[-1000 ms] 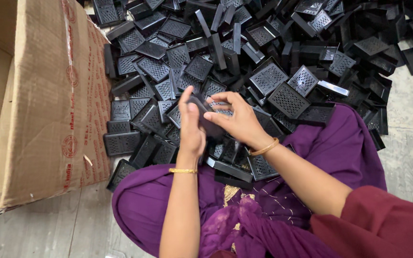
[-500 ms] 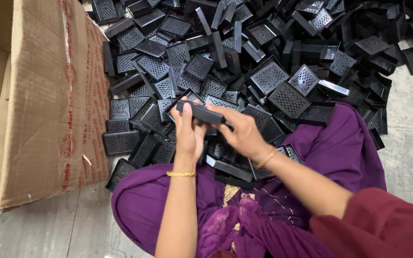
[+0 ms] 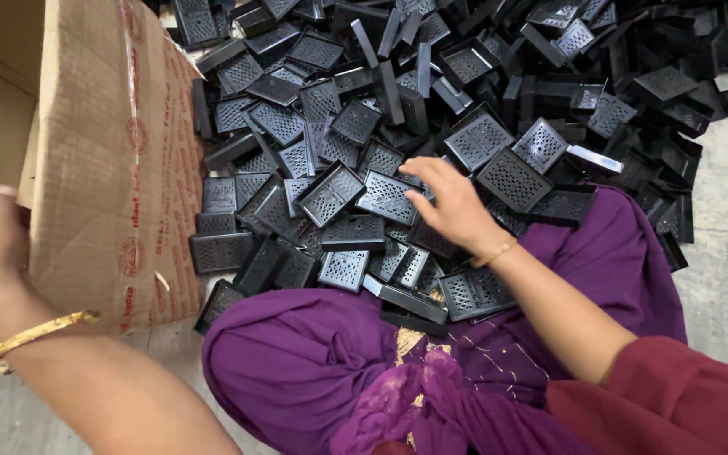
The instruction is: The person sits on the floor and repeatedly picks up small black plastic components from a large pile. They align and press two pieces together to form a single unit, then place the assembled unit into a cardboard box to the left. The process continues with the person handling the parts one at a time.
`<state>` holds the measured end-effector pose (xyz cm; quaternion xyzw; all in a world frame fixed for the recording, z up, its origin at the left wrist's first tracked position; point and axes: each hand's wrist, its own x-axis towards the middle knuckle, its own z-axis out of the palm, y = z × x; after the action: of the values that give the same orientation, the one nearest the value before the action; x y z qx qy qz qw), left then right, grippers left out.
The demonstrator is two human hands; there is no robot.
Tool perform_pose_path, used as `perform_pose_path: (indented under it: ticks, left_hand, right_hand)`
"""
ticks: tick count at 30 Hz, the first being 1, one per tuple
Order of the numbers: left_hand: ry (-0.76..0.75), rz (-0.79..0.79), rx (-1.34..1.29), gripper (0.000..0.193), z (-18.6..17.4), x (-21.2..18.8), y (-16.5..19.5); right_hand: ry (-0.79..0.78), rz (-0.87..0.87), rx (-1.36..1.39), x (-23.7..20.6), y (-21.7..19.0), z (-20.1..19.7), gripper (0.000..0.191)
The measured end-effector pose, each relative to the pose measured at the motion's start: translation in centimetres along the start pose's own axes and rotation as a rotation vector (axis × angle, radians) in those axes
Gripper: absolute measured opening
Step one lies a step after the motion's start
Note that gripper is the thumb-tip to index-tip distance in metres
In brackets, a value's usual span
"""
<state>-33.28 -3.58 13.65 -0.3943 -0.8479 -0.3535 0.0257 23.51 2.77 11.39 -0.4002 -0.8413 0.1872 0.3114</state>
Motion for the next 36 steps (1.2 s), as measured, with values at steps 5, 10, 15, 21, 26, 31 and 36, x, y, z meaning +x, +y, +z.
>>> perform_pose_path:
  ticks: [5,10,15,21,26,31,36]
  left_hand:
    - [0.125,0.285,0.095,0.025,0.3,-2.6,3.3]
    - [-0.169,0.625,-0.338,0.025,7.3,-11.6,14.3]
    - [-0.899,0.278,0.128,0.059,15.9,-19.9,18.6]
    - [-0.693,0.581,-0.084,0.050,14.8,-21.0,18.9]
    - [-0.874,0.256,-0.946,0.090,12.3,-21.8,20.5]
    - [-0.969,0.108,-1.203,0.090,11.9,-21.7,20.6]
    - [-1.050,0.127,-1.289,0.088,13.0,-22.5,21.3]
  right_hand:
    - [-0.056,0.094,-0.068,0.4,3.0,4.9,0.029]
    - [-0.024,0.071,-0.229,1.3,5.8,9.2,0.023]
    - [0.065,0.234,-0.305,2.8,7.2,7.8,0.018]
    - [0.373,0.133,-0.139,5.8,4.1,2.3,0.020]
    - [0.111,0.036,0.139,3.2,-2.0,1.1,0.019]
    - [0.229,0.150,0.122,1.2,-4.6,-0.4,0.017]
    - [0.183,0.020,0.078,2.0,-3.3,-0.9,0.032]
